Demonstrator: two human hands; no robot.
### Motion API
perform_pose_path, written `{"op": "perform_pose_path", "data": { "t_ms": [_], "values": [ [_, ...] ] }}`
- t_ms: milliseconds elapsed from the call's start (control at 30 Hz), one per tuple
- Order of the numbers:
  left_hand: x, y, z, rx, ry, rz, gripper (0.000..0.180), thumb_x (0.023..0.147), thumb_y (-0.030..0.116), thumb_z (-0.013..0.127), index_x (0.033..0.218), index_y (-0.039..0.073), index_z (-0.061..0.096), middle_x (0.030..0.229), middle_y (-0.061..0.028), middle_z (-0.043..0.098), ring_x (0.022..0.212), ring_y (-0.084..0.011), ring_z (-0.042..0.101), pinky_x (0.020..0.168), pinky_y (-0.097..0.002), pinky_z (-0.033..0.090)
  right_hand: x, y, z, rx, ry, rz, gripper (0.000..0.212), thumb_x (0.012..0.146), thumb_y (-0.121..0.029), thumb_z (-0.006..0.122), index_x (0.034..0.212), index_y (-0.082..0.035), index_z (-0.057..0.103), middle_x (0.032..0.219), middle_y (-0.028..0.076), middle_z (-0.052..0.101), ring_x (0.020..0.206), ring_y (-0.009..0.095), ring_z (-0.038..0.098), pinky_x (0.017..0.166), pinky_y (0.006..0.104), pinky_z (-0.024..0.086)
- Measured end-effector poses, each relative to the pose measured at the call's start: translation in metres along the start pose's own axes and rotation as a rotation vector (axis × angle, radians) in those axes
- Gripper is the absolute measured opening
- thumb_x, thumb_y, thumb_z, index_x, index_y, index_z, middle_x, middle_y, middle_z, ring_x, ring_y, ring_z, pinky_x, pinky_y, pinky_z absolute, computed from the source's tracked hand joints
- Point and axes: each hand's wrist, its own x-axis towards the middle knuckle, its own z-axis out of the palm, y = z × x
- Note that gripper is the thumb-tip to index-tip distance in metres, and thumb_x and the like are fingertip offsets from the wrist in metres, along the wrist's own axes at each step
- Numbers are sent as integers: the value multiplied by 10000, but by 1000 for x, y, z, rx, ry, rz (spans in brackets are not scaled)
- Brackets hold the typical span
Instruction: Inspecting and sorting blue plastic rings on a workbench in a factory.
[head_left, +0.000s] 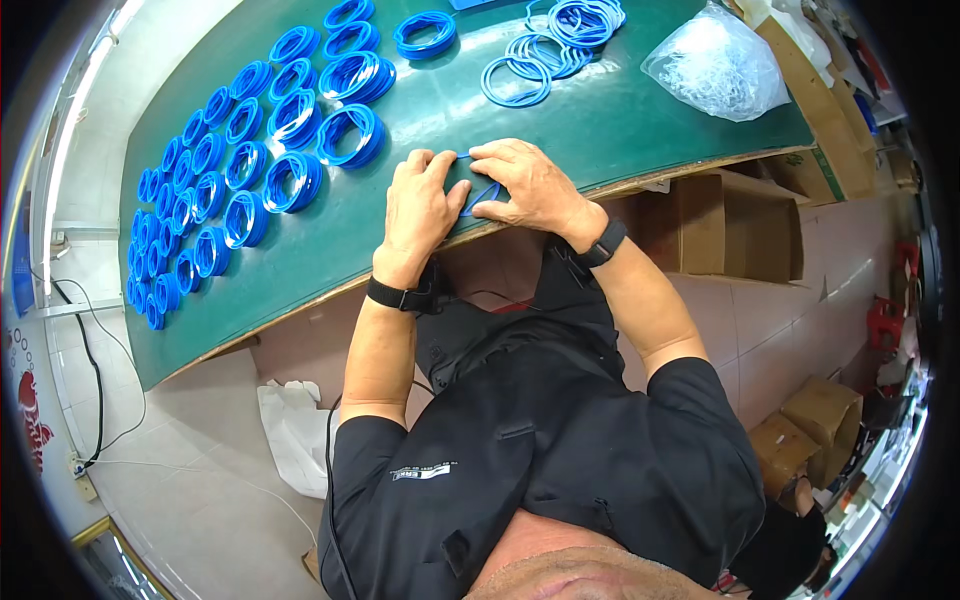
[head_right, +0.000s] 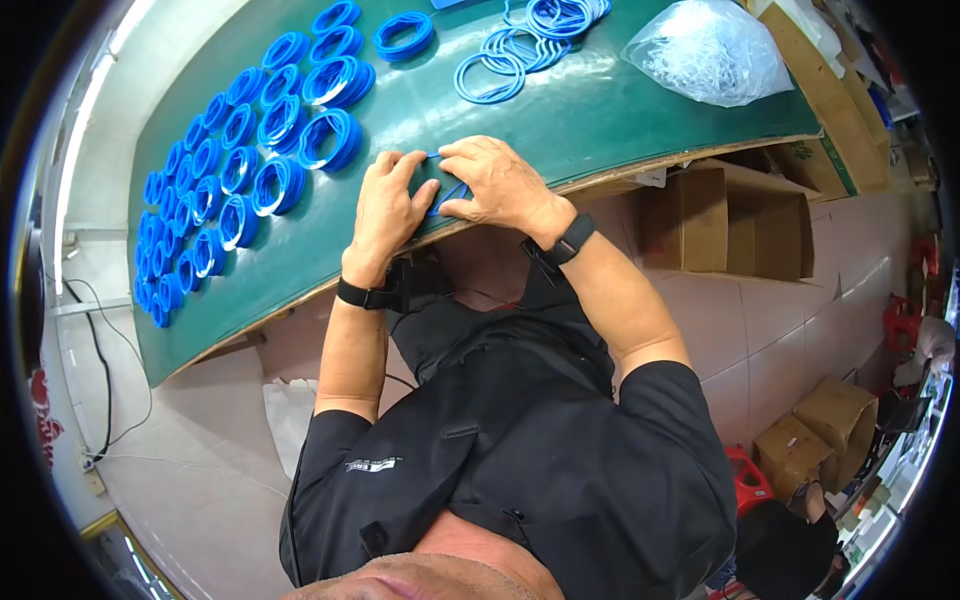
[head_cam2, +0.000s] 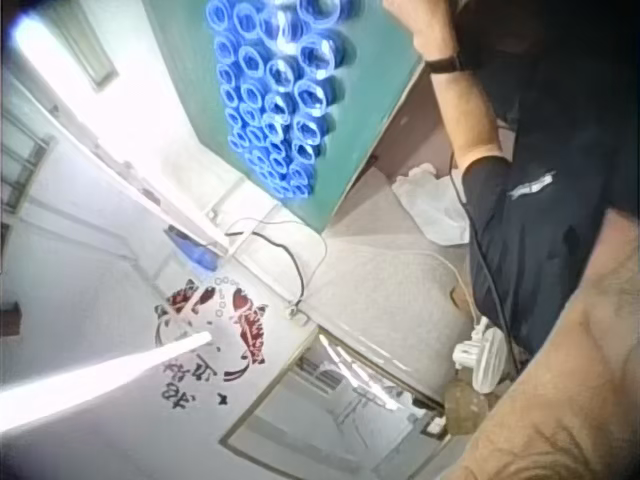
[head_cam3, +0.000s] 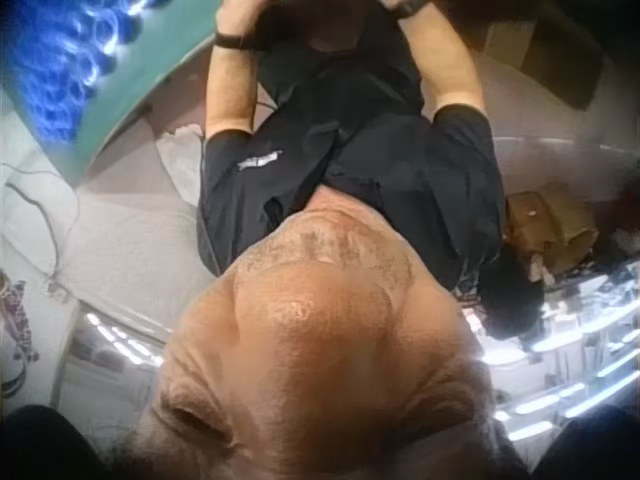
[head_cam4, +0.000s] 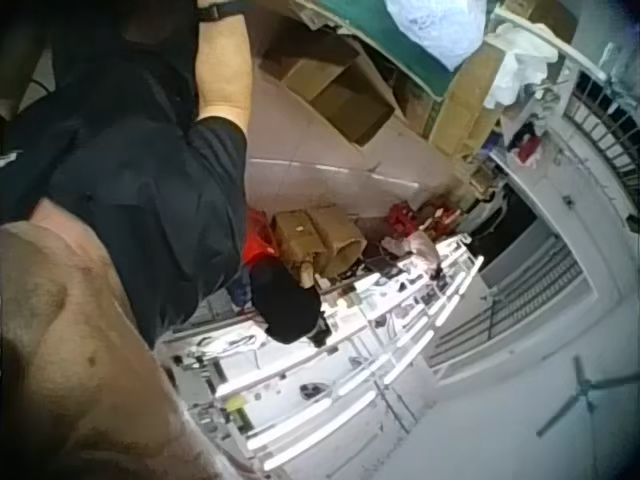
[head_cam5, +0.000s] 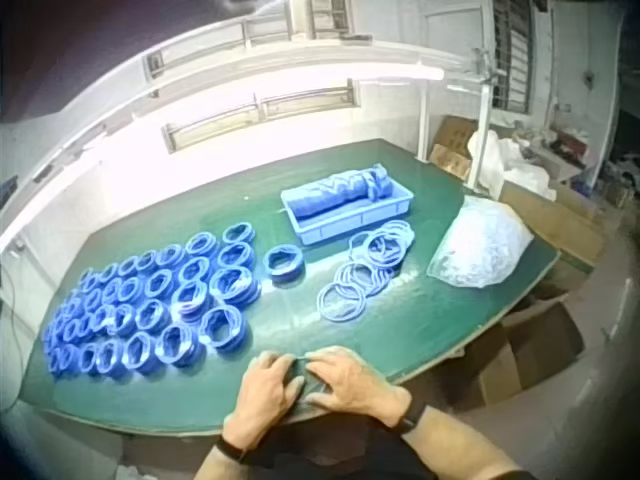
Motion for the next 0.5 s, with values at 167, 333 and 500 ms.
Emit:
{"op": "perform_pose_path", "data": {
  "t_ms": [167,333,500],
  "values": [
    [-2,2,1,18,19,7,459,936,251,860,1348,78,754,1288,-176,698,1167,-397,679,976,-502,581,-1,-1,0,9,-4,6,597,838,-390,933,1253,10,778,1450,162,720,1378,360,642,1191,483,494],
    [-2,1,2,30,37,19,455,939,248,858,1348,79,754,1297,-173,700,1165,-397,682,968,-507,584,0,0,1,8,-3,4,604,838,-390,939,1257,14,775,1454,161,720,1383,365,642,1190,485,495],
    [-3,2,2,32,33,16,454,942,248,855,1351,81,753,1305,-173,700,1173,-396,681,970,-507,584,-1,0,0,12,-8,11,611,842,-402,938,1261,11,777,1464,159,718,1390,365,640,1197,484,492]
  ]
}}
